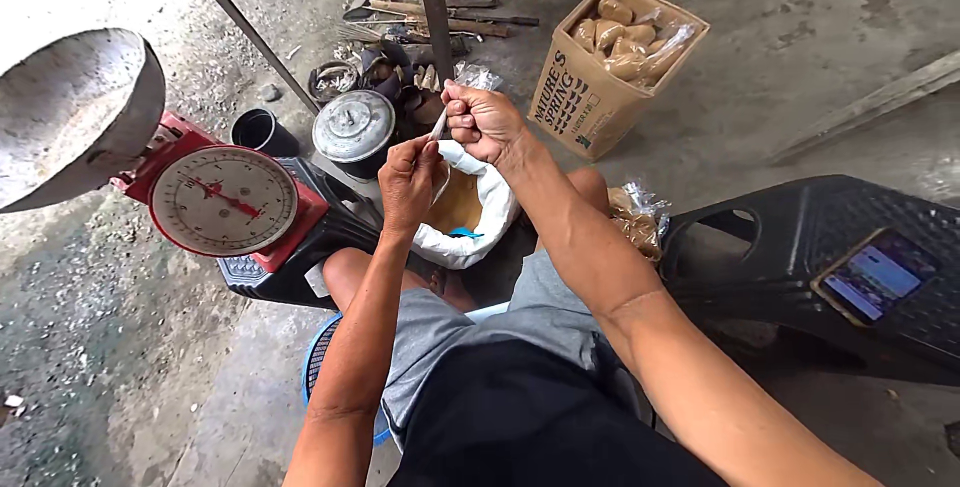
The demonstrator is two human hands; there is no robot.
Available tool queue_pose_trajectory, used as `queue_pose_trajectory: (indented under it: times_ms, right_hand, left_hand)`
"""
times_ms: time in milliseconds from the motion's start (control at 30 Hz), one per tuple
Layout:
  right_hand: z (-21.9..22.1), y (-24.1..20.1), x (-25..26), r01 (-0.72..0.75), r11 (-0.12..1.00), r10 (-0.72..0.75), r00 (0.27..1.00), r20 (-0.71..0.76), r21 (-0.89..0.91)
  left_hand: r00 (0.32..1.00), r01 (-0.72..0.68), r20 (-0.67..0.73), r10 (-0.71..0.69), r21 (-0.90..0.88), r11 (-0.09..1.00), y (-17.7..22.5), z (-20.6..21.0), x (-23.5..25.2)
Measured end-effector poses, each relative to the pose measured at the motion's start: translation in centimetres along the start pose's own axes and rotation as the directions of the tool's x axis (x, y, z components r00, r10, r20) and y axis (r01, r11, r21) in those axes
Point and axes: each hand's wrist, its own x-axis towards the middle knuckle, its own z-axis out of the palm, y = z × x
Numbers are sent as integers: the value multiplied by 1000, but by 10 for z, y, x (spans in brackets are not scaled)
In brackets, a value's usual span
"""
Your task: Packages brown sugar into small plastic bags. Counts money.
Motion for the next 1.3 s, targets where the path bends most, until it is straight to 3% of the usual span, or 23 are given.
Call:
queue_pose_trajectory:
  times_ms: [67,133,300,400,533,633,767,900,1033,1100,1300]
  right_hand:
    - [-1,-2,1,60,998,-61,998,-11,-36]
    - [1,2,-3,108,989,-108,994,3,-103]
    - [-15,6,-14,104,923,-47,986,159,-369]
    - [-13,6,-18,68,861,87,957,278,-504]
    - [-23,13,-17,28,860,186,912,364,-509]
    - [-33,22,-12,14,876,190,908,373,-482]
    - [-40,30,-4,-13,899,166,936,312,-438]
    - [-47,45,11,-80,914,181,958,222,-399]
    - [-57,71,24,-154,888,247,954,168,-433]
    - [-61,81,22,-186,864,284,947,148,-468]
    - [-74,85,-1,-263,760,328,945,1,-595]
  left_hand:
    - [999,32,19,-32,3,999,4,-4,-7]
    - [987,66,144,-78,86,994,15,-16,-19]
    - [919,-166,394,-20,432,886,10,-24,-28]
    - [848,-279,528,-41,512,812,12,-31,-27]
    - [692,-409,712,-120,523,748,17,-38,-26]
    - [700,-522,711,-63,570,635,18,-37,-29]
    - [719,-569,693,-61,636,522,22,-36,-25]
    - [703,-574,710,-27,590,568,18,-39,-20]
    - [555,-675,826,103,375,635,-1,-41,-22]
    - [520,-671,847,109,326,666,-7,-38,-25]
    - [536,-665,835,121,329,670,-8,-22,-41]
